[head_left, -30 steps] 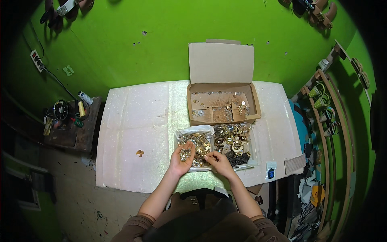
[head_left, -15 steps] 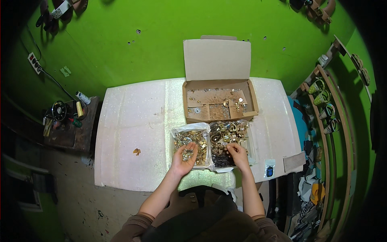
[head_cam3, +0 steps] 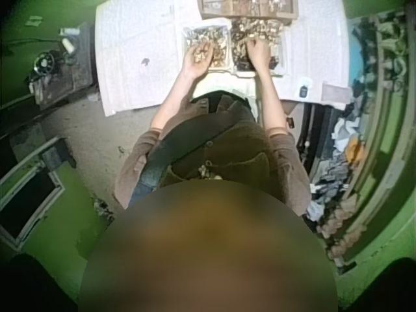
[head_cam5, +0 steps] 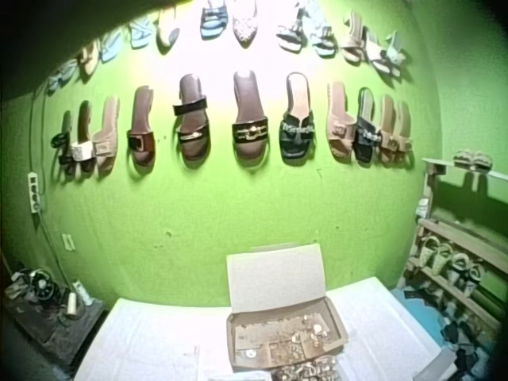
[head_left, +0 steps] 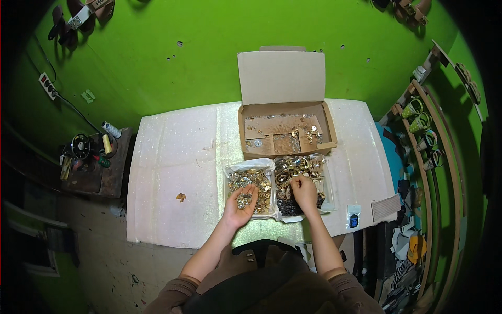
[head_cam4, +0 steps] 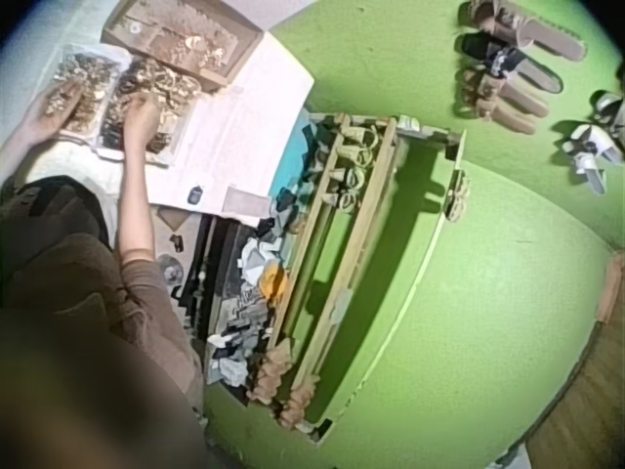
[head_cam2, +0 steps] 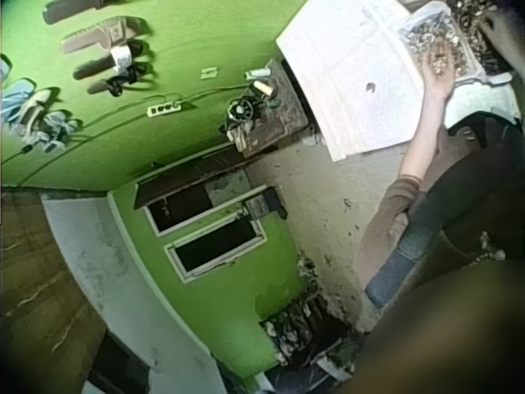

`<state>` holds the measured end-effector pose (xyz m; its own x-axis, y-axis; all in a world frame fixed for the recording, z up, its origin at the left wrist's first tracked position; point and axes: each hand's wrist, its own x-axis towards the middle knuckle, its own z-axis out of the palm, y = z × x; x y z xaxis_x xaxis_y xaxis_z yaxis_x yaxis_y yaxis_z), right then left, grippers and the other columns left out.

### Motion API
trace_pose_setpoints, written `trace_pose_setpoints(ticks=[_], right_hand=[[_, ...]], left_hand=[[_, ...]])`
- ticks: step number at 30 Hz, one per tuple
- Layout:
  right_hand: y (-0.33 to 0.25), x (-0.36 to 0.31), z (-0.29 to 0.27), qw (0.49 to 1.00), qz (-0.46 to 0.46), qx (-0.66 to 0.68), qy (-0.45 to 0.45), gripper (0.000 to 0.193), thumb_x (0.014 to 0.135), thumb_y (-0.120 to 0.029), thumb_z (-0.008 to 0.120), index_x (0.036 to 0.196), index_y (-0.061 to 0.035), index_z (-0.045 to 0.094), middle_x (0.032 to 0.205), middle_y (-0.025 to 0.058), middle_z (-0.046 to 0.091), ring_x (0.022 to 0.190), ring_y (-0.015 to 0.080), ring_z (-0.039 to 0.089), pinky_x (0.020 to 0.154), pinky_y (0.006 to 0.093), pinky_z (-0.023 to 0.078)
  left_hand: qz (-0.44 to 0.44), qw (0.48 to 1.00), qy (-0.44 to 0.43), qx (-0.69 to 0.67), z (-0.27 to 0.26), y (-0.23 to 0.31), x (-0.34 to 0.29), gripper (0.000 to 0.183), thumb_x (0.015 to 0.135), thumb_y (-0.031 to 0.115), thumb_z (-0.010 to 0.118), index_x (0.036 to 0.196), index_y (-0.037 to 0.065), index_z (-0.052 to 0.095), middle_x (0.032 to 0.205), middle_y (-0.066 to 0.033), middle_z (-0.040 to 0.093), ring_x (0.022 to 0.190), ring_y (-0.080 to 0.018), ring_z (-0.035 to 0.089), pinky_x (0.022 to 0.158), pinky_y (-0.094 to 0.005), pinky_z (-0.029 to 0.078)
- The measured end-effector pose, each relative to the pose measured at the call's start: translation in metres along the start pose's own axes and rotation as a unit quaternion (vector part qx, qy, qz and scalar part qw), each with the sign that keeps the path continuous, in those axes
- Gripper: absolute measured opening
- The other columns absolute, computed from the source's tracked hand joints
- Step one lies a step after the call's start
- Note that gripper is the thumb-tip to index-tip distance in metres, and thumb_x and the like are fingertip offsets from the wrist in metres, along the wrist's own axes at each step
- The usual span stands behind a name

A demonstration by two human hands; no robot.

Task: Sorting through various small metal shoe buckles and hardware pieces from a container into a cardboard box.

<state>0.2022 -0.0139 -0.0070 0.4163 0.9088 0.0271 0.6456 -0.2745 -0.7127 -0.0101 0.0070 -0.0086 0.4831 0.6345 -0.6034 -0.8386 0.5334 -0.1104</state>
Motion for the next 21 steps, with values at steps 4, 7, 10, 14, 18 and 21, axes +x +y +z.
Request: trace_pose_setpoints(ticks=[4, 7, 10, 14, 18, 21], right_hand=[[0.003, 0.001, 0.002, 0.999, -0.019, -0.022, 0.032, 0.024, 0.077, -0.025, 0.062, 0.073, -0.0013, 0.061, 0.067, 0.0128, 0.061, 0.063, 0.0278, 0.058, 0.058, 0.0373, 0.044], [0.001, 0.001, 0.001, 0.998, -0.010, -0.060, 0.032, 0.023, 0.077, -0.025, 0.062, 0.073, -0.0023, 0.060, 0.066, 0.0114, 0.060, 0.061, 0.0270, 0.057, 0.057, 0.0367, 0.044], [-0.001, -0.002, 0.000, 0.997, -0.019, -0.051, 0.057, 0.020, 0.078, -0.024, 0.062, 0.076, -0.0034, 0.059, 0.071, 0.0105, 0.059, 0.063, 0.0258, 0.057, 0.057, 0.0356, 0.044], [-0.019, -0.011, -0.002, 0.993, -0.058, -0.016, 0.097, 0.017, 0.079, -0.020, 0.061, 0.084, -0.0039, 0.059, 0.078, 0.0109, 0.057, 0.067, 0.0248, 0.057, 0.059, 0.0343, 0.044], [-0.040, -0.022, 0.003, 0.983, -0.182, 0.022, 0.013, 0.016, 0.080, -0.017, 0.058, 0.091, -0.0051, 0.059, 0.086, 0.0104, 0.056, 0.076, 0.0259, 0.057, 0.065, 0.0345, 0.046], [-0.058, -0.031, 0.011, 0.964, -0.249, 0.033, -0.092, 0.017, 0.079, -0.017, 0.058, 0.094, -0.0074, 0.060, 0.088, 0.0096, 0.056, 0.080, 0.0270, 0.057, 0.068, 0.0349, 0.047]], left_hand=[[0.005, 1.000, -0.002, -0.004, 0.000, 0.000, 0.000, 0.019, 0.087, 0.008, 0.047, 0.094, -0.008, 0.053, 0.101, -0.0157, 0.055, 0.102, -0.0257, 0.054, 0.090, -0.0326, 0.048], [0.007, 1.000, 0.001, -0.004, -0.002, 0.001, 0.002, 0.018, 0.087, 0.008, 0.046, 0.093, -0.008, 0.053, 0.102, -0.0159, 0.055, 0.102, -0.0255, 0.054, 0.091, -0.0329, 0.047], [0.002, 1.000, -0.003, -0.005, -0.002, 0.000, 0.003, 0.020, 0.087, 0.009, 0.046, 0.094, -0.008, 0.053, 0.103, -0.0161, 0.055, 0.103, -0.0254, 0.053, 0.091, -0.0324, 0.047], [-0.002, 1.000, -0.010, 0.006, -0.003, 0.000, 0.005, 0.023, 0.088, 0.011, 0.044, 0.100, -0.007, 0.053, 0.107, -0.0161, 0.055, 0.103, -0.0252, 0.053, 0.091, -0.0327, 0.047], [-0.013, 0.999, -0.036, 0.039, -0.003, -0.004, 0.006, 0.028, 0.090, 0.014, 0.041, 0.108, -0.004, 0.052, 0.113, -0.0138, 0.054, 0.106, -0.0234, 0.052, 0.091, -0.0330, 0.046], [-0.017, 0.996, -0.048, 0.075, -0.005, -0.004, 0.007, 0.030, 0.090, 0.017, 0.040, 0.113, -0.002, 0.051, 0.115, -0.0110, 0.053, 0.106, -0.0204, 0.051, 0.090, -0.0305, 0.045]])
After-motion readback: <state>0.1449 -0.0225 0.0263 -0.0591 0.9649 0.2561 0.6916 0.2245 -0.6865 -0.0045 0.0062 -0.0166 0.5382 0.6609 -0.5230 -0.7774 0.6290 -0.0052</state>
